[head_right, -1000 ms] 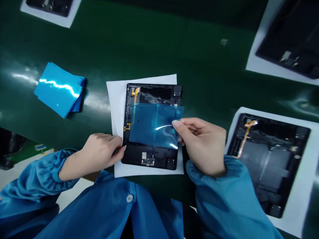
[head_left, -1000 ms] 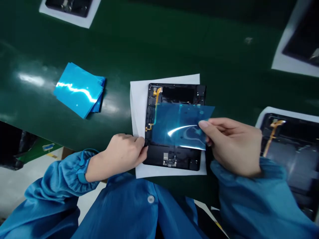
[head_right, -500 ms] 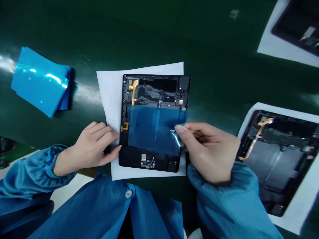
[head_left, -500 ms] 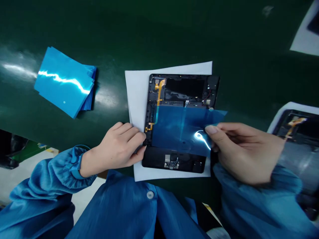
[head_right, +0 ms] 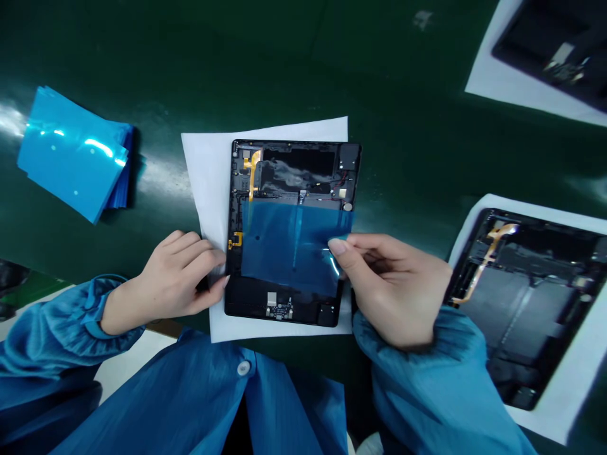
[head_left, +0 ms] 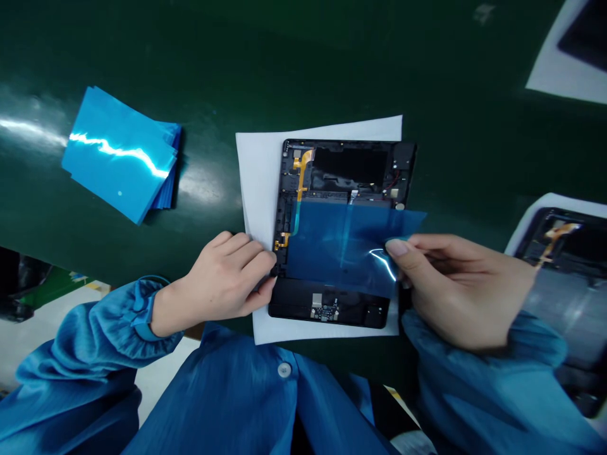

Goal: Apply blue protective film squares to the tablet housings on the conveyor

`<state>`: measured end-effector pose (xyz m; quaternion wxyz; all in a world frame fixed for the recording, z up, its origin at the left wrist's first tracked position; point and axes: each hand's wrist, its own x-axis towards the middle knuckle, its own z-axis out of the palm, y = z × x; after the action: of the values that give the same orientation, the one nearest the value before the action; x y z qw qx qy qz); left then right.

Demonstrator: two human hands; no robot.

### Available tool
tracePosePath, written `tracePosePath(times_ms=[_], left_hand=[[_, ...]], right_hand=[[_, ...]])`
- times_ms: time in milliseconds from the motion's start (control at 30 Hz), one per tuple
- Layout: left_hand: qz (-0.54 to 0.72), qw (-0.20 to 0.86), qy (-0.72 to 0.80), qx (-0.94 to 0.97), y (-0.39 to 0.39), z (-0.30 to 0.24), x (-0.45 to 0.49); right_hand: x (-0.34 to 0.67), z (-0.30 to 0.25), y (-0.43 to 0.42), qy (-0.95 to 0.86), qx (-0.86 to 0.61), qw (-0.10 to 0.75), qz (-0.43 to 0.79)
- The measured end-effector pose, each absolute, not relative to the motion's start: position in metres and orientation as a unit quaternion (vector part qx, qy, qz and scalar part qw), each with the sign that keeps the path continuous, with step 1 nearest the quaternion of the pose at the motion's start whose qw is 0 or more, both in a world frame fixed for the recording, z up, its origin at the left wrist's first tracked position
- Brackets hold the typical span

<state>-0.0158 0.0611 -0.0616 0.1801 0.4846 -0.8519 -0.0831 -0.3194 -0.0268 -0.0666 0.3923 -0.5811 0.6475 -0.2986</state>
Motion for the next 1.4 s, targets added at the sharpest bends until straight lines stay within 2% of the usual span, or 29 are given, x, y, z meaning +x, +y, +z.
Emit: tracePosePath(times_ms=[1400], left_hand=[[-0.1,0.169,-0.847,0.494,0.06,-0.0583,-0.0156]], right_hand=[[-0.3169,-0.064,-0.0327,0.645,-0.598,0.402,-0.255]])
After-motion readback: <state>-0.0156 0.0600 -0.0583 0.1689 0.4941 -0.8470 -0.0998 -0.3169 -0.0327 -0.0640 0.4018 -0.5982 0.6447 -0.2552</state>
